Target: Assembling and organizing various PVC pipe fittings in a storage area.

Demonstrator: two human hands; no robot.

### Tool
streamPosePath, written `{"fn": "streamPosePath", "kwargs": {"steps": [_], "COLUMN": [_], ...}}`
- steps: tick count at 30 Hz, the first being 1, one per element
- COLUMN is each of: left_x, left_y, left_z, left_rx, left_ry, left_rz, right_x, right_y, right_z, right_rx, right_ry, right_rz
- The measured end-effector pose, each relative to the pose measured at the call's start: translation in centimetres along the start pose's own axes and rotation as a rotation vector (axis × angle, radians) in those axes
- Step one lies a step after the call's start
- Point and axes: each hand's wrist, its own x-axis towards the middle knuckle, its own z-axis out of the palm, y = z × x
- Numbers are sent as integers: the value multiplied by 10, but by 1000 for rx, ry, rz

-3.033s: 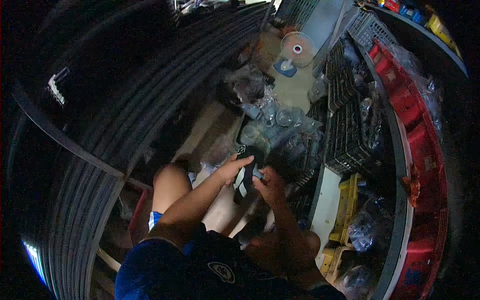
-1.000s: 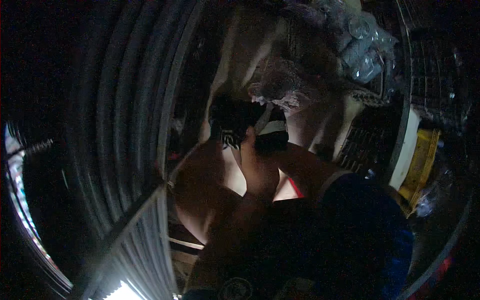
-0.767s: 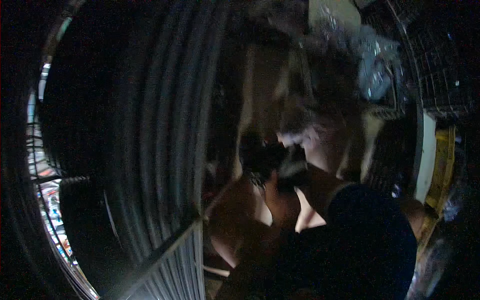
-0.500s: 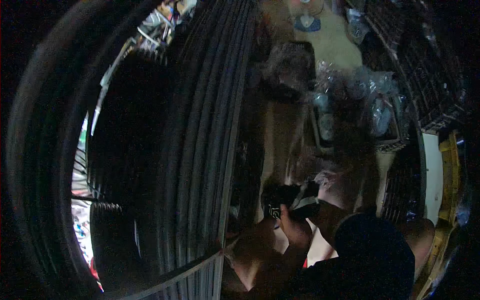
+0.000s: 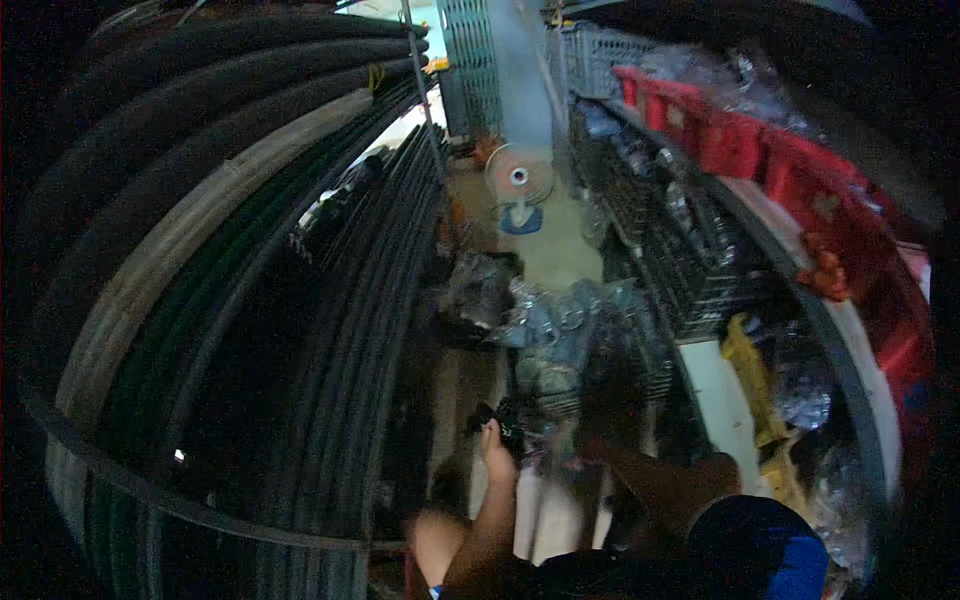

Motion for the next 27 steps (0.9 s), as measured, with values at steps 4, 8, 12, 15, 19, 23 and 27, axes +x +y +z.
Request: {"fn": "streamPosePath", "kwargs": {"steps": [4,8,12,15,19,23,27], "left_x": [-35,-88,-117,-117,-117,-129,-126], "left_y": [49,53,12,-5,4,42,37], "left_z": [48,82,91,74,77,91,86], "left_rx": [532,977,929,817,785,965,1007], "left_ry": [-450,-699,-655,-522,-390,-438,-396], "left_rz": [370,722,561,393,351,653,759], "right_x": [-30,-170,-148,-201,-186,-182,-184], "right_y": [7,-54,40,-15,-17,-22,-29], "right_z": [-61,-88,-73,-56,-53,-40,-33], "right_rx": [-95,734,-152,840,268,534,702], "right_ry": [-38,-142,104,-157,277,44,-103], "right_rz": [-8,-353,-881,-321,-751,-643,-497]}}
